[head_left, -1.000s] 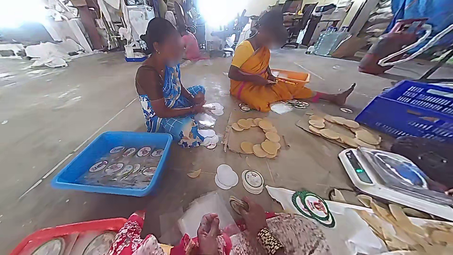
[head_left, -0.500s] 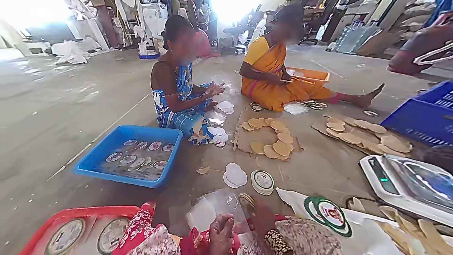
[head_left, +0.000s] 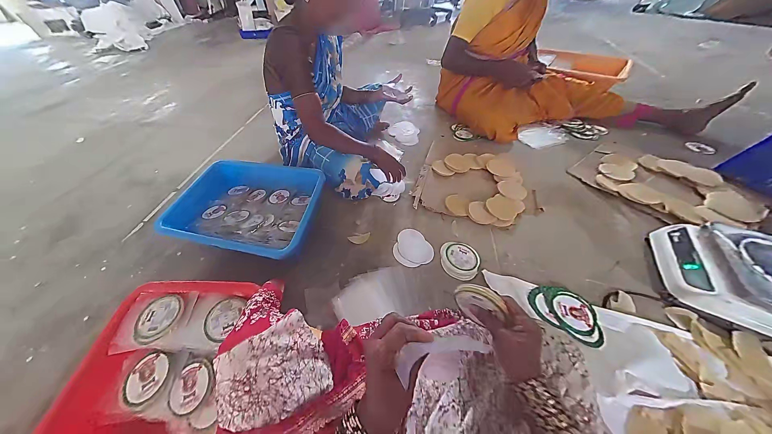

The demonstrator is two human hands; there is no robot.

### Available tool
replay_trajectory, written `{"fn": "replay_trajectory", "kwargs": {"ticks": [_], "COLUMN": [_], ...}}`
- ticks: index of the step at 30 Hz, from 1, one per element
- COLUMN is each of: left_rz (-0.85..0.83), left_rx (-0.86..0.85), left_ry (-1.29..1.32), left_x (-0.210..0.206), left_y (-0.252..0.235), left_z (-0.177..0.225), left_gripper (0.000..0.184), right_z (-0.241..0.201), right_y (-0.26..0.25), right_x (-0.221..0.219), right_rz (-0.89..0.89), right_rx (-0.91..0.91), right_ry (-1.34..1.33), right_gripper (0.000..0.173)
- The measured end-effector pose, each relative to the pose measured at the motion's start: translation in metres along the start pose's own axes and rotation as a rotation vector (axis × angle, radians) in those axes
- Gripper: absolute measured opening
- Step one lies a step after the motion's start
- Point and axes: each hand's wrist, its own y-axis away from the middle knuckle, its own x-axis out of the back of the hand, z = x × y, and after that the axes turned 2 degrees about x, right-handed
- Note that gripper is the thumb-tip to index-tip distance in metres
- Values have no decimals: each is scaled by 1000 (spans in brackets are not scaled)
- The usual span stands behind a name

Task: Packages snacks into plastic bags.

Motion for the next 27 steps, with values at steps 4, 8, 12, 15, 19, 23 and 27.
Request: {"fn": "replay_trajectory", "kwargs": {"ticks": [4,8,12,15,19,23,27], "left_rz": [-34,-54,-48,-56,-74,-73,-79], "left_rx": [-88,-203,-260,-256,-222,-197,-196], "left_ry": [-3,-78,-122,-126,-131,-120,-116], "left_x": [2,0,-1,0,0,0,2], "left_y": [7,13,17,19,22,26,25], "left_z": [25,41,50,57,69,73,78], "left_gripper": [15,24,23,20,12,11,11], "right_z": [-32,-65,-87,-104,-123,-128,-135], "right_y": [7,13,22,28,31,33,34], "right_x": [43,68,80,84,89,91,99], "right_rz": [61,139,151,120,67,43,23], "right_rx": [126,136,200,267,317,353,356], "right_ry": [-132,-147,-155,-166,-173,-191,-215], "right_gripper": [28,32,36,38,35,35,35]}}
